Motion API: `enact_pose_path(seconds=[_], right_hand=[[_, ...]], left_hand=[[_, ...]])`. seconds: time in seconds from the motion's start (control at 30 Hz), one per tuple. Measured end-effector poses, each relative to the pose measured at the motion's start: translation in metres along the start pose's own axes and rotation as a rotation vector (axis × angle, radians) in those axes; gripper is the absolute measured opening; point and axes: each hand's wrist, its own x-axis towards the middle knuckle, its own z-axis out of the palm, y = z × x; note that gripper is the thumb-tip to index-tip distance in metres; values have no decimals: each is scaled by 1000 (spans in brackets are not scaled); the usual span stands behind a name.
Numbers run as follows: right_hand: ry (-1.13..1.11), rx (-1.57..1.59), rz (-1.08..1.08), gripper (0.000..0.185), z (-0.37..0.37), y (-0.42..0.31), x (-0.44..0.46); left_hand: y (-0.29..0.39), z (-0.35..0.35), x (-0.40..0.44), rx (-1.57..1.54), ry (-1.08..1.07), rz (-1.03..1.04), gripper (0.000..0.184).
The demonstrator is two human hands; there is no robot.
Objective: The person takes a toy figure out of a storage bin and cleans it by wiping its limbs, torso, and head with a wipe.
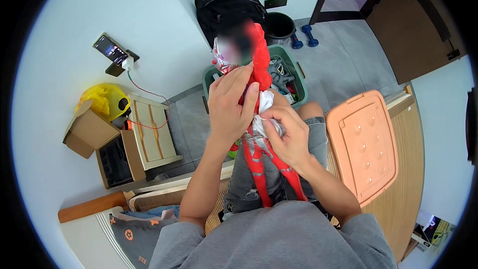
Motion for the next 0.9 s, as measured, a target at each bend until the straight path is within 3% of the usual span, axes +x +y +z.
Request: enact_pose_path(seconds=[0.7, 0.8, 0.9], right_hand=[[71, -75, 71, 11, -3, 9, -12], [233, 87, 225, 10, -4, 19, -19], [267, -22, 1, 8, -15, 17, -9]], left_hand=[[-2, 1, -1, -31, 41, 9, 34], [0, -3, -2, -63, 11, -36, 34], [-3, 0, -2, -62, 11, -19, 34]])
